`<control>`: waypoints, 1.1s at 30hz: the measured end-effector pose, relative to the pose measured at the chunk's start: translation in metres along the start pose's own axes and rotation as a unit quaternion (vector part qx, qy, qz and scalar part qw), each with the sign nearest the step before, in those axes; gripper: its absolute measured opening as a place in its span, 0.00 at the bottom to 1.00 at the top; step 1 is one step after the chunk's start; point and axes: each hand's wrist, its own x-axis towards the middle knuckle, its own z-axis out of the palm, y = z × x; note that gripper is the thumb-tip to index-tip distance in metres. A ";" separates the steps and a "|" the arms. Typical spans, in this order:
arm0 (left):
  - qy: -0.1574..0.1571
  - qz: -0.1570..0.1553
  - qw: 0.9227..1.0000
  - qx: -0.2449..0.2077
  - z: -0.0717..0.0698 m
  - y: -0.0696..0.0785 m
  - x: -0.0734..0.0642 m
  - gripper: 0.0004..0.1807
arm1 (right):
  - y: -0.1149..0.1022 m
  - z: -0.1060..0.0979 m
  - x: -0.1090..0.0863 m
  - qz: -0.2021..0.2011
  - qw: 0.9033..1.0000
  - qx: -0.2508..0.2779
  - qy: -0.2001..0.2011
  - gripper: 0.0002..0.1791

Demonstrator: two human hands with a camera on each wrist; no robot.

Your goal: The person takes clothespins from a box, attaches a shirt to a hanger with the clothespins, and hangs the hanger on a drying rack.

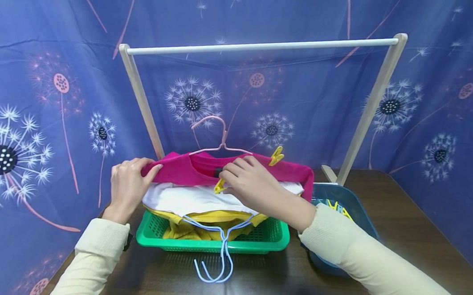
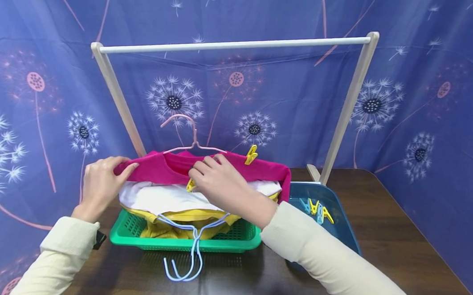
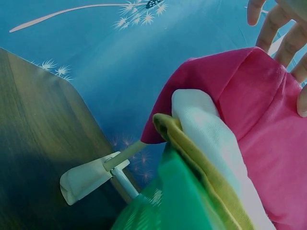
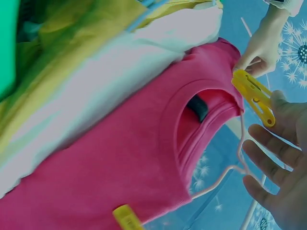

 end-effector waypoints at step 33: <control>0.002 0.003 1.000 -0.001 0.002 -0.001 -0.001 0.13 | -0.019 0.020 0.100 -0.002 0.998 -0.057 0.038 0.04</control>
